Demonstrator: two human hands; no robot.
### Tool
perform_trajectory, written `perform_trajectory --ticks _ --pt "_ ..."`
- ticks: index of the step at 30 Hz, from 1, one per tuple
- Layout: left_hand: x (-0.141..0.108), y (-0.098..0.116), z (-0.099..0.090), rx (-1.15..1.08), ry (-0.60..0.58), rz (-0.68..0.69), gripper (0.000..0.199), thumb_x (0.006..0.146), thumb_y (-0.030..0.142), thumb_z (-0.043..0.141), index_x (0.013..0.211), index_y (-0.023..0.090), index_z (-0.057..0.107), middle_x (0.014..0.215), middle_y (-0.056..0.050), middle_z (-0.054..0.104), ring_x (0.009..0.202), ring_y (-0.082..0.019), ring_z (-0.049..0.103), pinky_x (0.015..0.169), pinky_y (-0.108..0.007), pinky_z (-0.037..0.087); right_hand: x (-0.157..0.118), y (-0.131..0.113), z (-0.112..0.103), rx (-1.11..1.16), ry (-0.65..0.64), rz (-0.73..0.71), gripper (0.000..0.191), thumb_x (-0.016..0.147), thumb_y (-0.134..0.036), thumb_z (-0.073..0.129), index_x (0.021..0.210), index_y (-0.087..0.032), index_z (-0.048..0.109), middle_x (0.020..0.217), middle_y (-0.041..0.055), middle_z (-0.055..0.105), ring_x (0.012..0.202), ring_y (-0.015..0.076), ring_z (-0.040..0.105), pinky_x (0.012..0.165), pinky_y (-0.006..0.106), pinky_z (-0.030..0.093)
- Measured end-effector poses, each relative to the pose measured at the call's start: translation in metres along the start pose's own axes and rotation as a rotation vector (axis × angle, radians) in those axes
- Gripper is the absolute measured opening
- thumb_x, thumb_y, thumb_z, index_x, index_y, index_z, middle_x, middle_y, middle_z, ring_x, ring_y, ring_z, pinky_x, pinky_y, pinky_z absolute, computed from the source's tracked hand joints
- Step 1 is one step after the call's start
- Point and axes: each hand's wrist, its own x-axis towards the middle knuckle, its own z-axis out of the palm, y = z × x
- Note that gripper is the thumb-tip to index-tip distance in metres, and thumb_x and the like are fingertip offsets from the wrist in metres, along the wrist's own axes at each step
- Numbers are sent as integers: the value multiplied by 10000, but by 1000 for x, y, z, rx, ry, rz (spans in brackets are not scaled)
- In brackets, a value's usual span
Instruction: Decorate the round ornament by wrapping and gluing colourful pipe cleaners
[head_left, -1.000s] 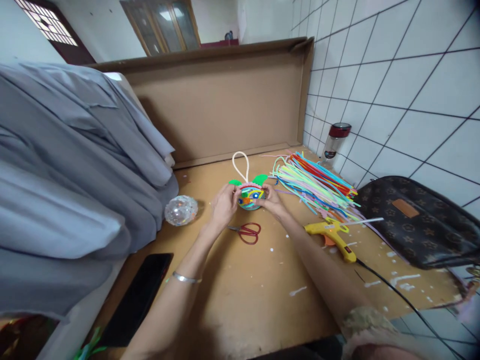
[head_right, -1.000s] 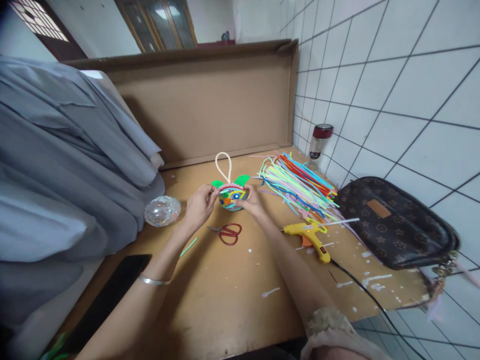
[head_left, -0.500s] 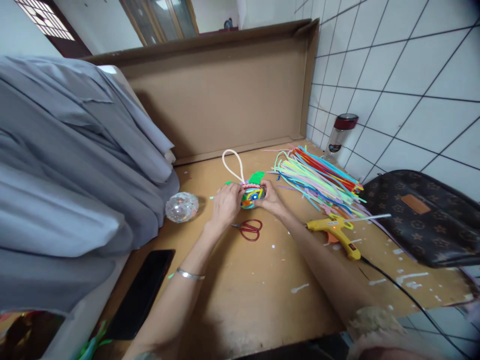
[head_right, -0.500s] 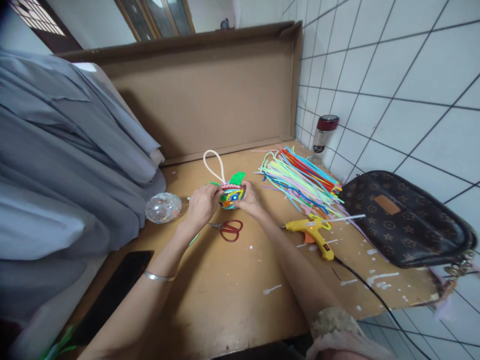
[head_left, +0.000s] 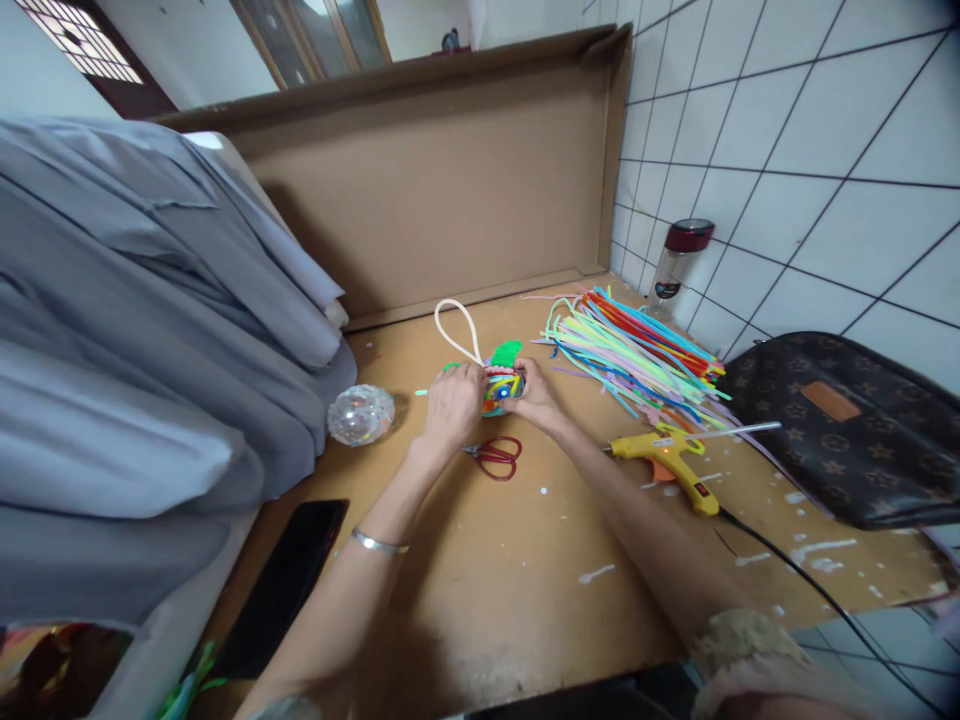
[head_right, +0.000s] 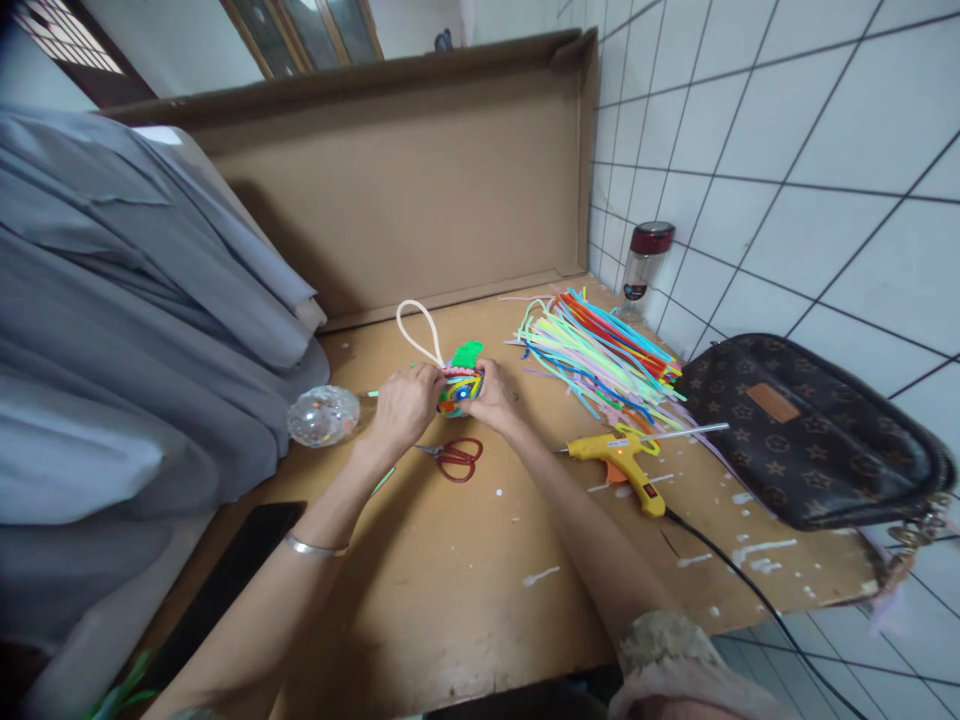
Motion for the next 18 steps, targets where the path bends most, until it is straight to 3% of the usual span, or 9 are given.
perform_trajectory --ticks 18 --pt "7 8 -4 77 -38 63 319 993 180 337 1091 86 626 1006 -201 691 990 -308 678 821 -377 473 -4 -11 -2 -9 64 25 522 451 -174 709 919 -280 501 986 8 561 963 255 568 925 467 501"
